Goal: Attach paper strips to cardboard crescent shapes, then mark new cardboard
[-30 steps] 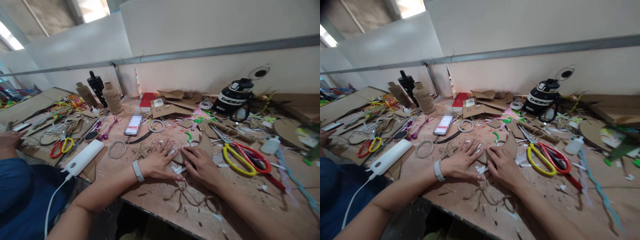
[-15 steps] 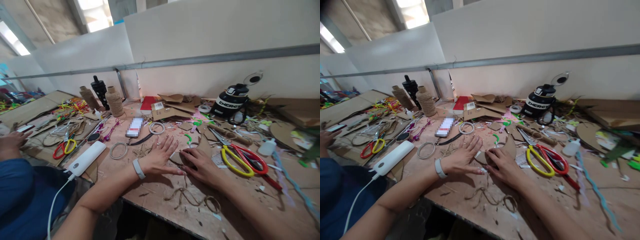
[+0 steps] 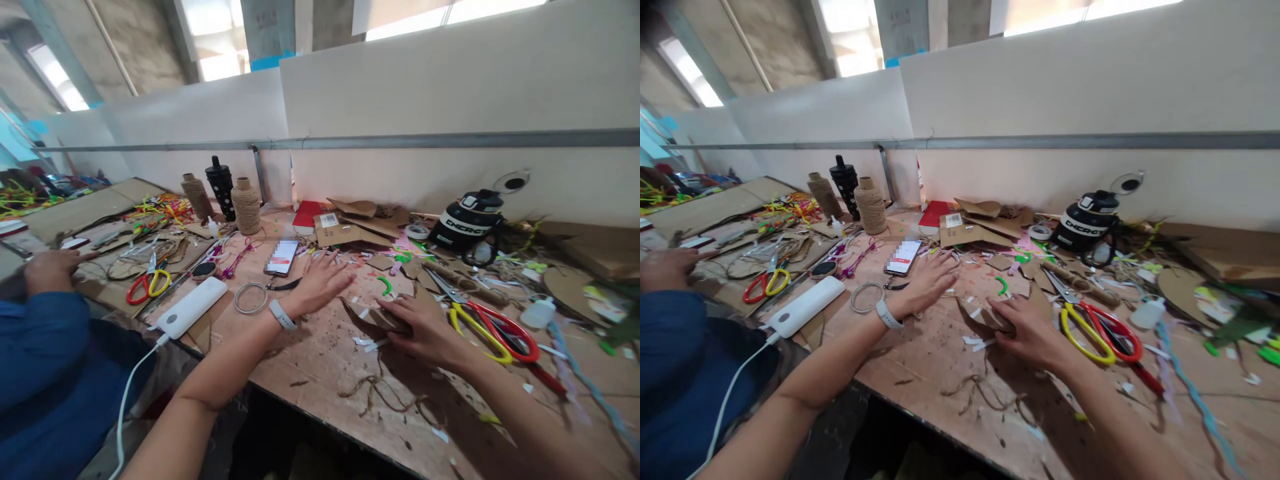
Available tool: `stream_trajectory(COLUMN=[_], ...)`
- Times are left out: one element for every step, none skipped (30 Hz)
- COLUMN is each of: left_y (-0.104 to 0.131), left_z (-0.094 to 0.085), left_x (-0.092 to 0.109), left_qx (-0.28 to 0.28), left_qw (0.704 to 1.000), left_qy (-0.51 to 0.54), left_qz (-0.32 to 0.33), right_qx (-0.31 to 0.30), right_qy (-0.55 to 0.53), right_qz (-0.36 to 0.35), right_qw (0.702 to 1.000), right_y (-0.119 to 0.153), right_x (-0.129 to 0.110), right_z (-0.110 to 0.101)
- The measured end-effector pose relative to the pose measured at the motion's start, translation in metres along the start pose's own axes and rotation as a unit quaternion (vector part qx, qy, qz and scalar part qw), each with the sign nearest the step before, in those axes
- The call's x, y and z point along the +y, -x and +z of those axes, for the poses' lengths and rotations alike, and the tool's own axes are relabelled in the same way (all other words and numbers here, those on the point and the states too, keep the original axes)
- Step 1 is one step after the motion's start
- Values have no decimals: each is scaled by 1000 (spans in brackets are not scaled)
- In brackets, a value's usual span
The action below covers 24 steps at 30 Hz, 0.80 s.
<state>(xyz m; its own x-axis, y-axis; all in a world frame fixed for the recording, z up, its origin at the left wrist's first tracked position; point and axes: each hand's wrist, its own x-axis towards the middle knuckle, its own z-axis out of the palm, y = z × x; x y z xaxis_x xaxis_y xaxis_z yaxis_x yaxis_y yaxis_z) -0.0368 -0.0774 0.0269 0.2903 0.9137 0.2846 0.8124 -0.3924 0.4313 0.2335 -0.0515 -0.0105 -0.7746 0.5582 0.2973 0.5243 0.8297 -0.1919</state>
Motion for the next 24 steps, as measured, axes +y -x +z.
stream_trajectory(left_y=[-2, -4, -6, -7, -7, -8, -8, -8, -7, -6, -5, -3, -1, 2, 4, 7, 9, 11, 13, 14, 15, 16, 16, 16], left_z=[-4, -6, -6, -6, -4, -1, 2, 5, 7, 8, 8, 6, 3, -1, -5, -10, -13, -15, -15, -12, -8, -1, 7, 14], left_x=[-5, -9, -12, -15, -16, -17, -17, -16, -15, -13, -11, -7, -3, 1, 6, 12, 17, 23, 27, 31, 33, 35, 36, 37], left_qx=[22, 43, 61, 71, 72, 68, 61, 52, 42, 32, 19, 3, -15, -36, -54, -76, -106, -134, -158, -187, -206, -219, -221, -210], left_qw=[1000, 998, 997, 996, 995, 994, 992, 990, 987, 983, 978, 971, 962, 952, 941, 929, 918, 906, 893, 872, 846, 821, 799, 783], left_qy=[13, 28, 44, 60, 74, 88, 105, 124, 146, 171, 199, 230, 263, 296, 329, 358, 380, 399, 421, 452, 491, 528, 558, 582], left_qz=[-15, -23, -24, -17, -5, 10, 23, 36, 47, 56, 62, 65, 64, 61, 56, 51, 46, 39, 33, 27, 11, -12, -37, -66], right_qx=[-1, 3, 14, 33, 55, 78, 99, 119, 137, 154, 171, 186, 200, 215, 231, 246, 262, 276, 289, 300, 306, 311, 312, 311], right_qy=[17, 35, 54, 71, 87, 99, 108, 112, 113, 112, 111, 109, 104, 96, 84, 69, 52, 34, 17, -1, -20, -40, -61, -81], right_qz=[-19, -40, -60, -76, -89, -98, -105, -110, -114, -116, -116, -116, -116, -115, -111, -101, -89, -74, -61, -52, -46, -40, -30, -15], right_qw=[1000, 999, 997, 994, 991, 987, 984, 980, 978, 975, 972, 969, 967, 965, 963, 961, 960, 958, 955, 953, 951, 949, 948, 947], right_y=[-1, -1, -2, -3, -4, -5, -6, -7, -8, -9, -10, -12, -13, -14, -16, -18, -20, -22, -24, -26, -28, -30, -31, -32], right_x=[-1, -2, -4, -5, -7, -9, -11, -13, -15, -16, -17, -18, -19, -20, -22, -23, -25, -27, -30, -33, -35, -38, -40, -42], right_z=[-2, -3, -3, -4, -5, -7, -10, -14, -18, -23, -28, -34, -39, -43, -46, -48, -48, -47, -44, -40, -35, -31, -26, -22])
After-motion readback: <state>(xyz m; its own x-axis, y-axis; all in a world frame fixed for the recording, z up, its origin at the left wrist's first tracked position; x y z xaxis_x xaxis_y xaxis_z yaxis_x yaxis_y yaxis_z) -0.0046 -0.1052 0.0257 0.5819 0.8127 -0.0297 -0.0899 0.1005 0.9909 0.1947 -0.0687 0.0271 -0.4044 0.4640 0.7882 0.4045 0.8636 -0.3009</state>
